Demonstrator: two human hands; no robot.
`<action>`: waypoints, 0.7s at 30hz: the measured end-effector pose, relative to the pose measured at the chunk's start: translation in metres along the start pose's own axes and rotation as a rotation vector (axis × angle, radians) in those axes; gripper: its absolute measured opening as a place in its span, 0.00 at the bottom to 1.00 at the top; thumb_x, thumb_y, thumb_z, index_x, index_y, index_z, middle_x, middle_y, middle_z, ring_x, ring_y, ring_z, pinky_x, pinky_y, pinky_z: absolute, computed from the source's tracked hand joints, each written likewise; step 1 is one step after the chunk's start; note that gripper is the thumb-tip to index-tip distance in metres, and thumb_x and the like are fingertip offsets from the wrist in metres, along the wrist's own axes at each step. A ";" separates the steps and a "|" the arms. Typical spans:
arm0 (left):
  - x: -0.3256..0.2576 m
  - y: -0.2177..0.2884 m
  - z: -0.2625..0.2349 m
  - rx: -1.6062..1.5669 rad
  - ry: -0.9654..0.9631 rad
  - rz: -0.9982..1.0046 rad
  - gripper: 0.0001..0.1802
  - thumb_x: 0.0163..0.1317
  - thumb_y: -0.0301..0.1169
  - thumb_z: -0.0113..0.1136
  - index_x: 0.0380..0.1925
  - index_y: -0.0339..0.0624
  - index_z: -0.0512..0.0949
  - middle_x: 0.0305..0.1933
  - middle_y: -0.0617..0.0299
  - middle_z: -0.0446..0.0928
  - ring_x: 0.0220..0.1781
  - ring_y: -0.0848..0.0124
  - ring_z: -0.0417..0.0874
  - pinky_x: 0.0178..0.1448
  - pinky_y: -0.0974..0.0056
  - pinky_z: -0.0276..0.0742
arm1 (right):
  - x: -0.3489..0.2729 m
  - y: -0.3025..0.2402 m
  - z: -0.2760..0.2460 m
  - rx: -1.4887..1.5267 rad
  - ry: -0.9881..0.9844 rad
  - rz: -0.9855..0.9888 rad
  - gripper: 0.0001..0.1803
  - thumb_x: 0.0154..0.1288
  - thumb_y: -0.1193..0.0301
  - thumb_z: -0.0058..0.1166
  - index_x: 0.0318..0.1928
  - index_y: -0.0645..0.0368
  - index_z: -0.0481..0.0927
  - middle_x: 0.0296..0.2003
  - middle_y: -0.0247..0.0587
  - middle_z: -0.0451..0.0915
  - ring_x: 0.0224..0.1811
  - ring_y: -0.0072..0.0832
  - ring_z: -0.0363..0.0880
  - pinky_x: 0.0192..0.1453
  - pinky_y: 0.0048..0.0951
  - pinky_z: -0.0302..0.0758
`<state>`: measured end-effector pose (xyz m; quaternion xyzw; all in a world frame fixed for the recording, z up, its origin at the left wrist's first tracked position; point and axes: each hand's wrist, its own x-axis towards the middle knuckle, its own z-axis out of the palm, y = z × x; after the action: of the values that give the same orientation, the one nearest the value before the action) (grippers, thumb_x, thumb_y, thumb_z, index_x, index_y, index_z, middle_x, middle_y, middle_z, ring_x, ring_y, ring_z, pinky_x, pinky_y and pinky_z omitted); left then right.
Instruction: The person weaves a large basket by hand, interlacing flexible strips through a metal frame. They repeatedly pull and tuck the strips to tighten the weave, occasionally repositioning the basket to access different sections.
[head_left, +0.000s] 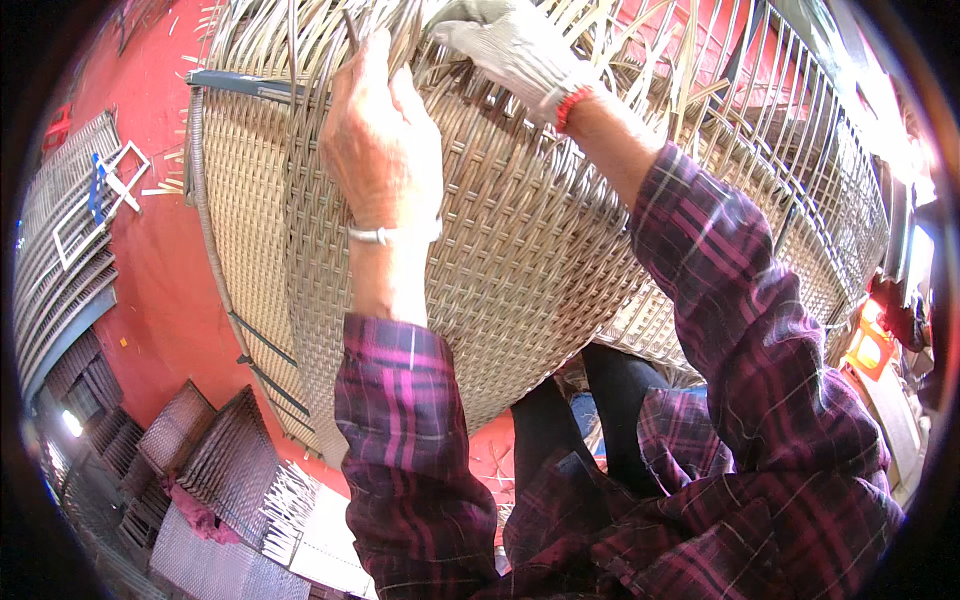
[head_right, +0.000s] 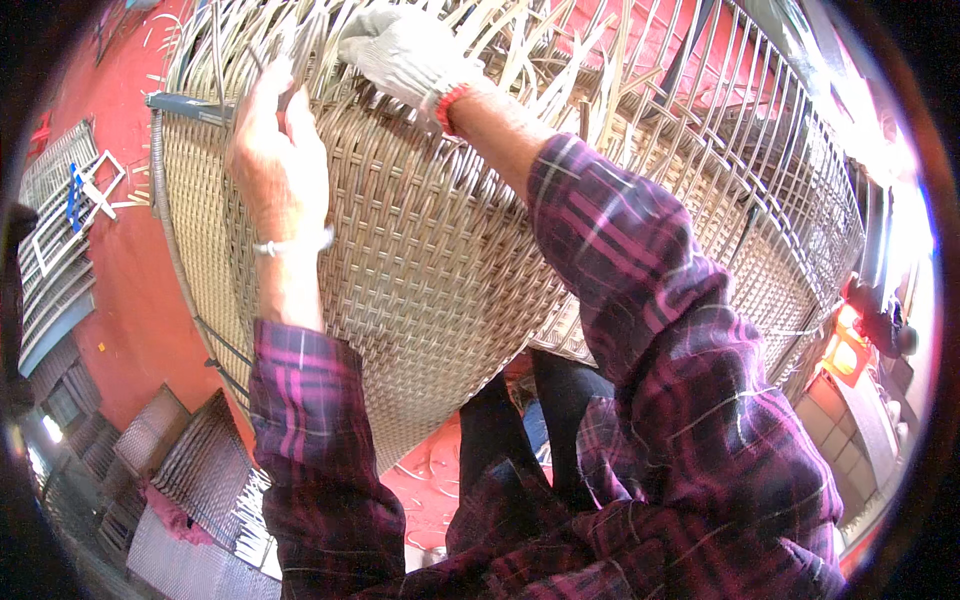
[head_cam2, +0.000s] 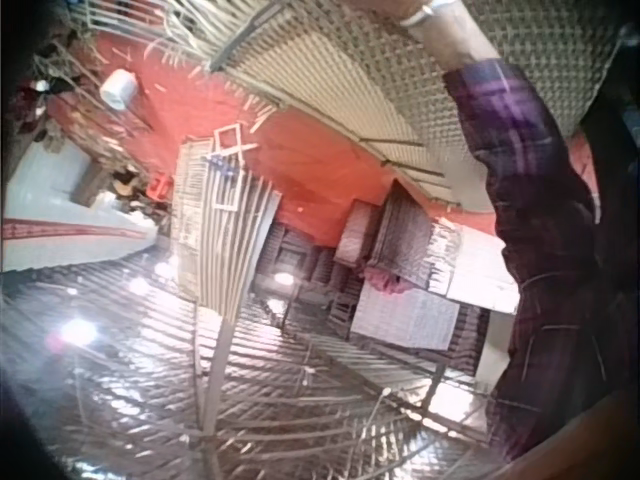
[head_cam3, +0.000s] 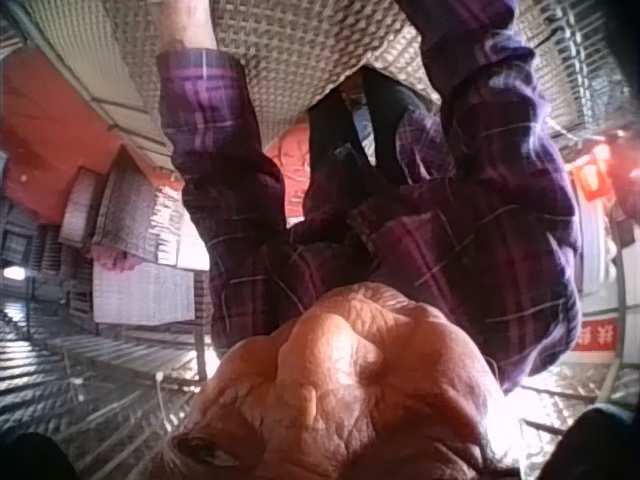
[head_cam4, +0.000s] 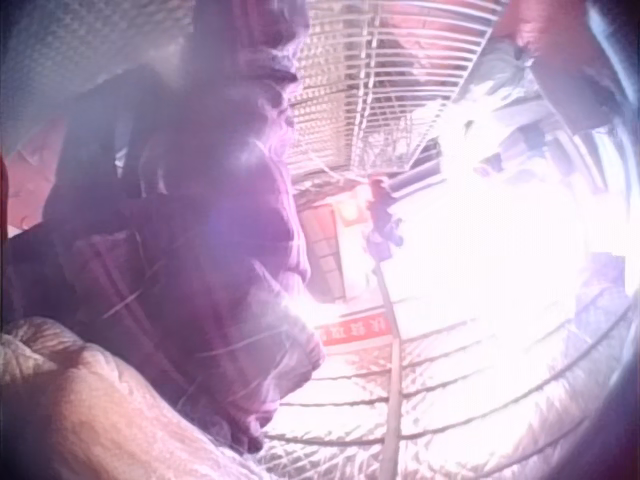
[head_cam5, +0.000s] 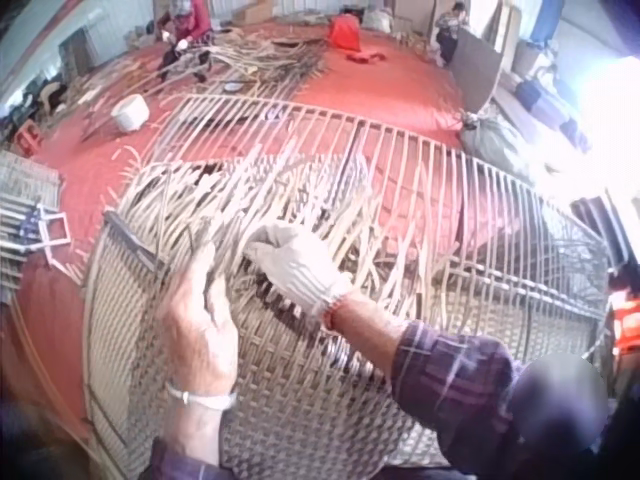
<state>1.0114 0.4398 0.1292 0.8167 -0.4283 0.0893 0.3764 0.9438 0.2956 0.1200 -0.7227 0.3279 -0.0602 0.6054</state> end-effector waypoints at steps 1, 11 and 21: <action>0.003 -0.002 0.003 0.021 -0.021 -0.014 0.13 0.59 0.25 0.58 0.45 0.37 0.78 0.40 0.52 0.79 0.39 0.55 0.83 0.42 0.58 0.78 | -0.005 -0.004 0.001 -0.069 0.165 -0.213 0.11 0.62 0.70 0.52 0.43 0.62 0.80 0.33 0.41 0.81 0.35 0.24 0.79 0.42 0.25 0.76; 0.019 -0.029 -0.023 -0.334 -0.204 -0.349 0.07 0.54 0.27 0.65 0.33 0.39 0.80 0.26 0.59 0.78 0.24 0.70 0.74 0.29 0.66 0.69 | -0.038 -0.019 0.010 -0.652 0.484 -0.914 0.04 0.51 0.70 0.53 0.29 0.49 0.79 0.28 0.30 0.78 0.34 0.29 0.78 0.36 0.34 0.73; -0.005 -0.009 -0.058 -0.417 -0.195 -0.637 0.14 0.62 0.36 0.63 0.21 0.40 0.76 0.18 0.71 0.69 0.19 0.84 0.62 0.23 0.74 0.55 | -0.004 -0.012 0.021 -1.067 0.065 -0.833 0.06 0.53 0.69 0.51 0.30 0.50 0.81 0.27 0.37 0.81 0.33 0.32 0.81 0.36 0.37 0.74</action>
<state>1.0253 0.4868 0.1626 0.8194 -0.1960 -0.1990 0.5006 0.9559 0.3160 0.1265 -0.9864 0.0249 -0.1402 0.0818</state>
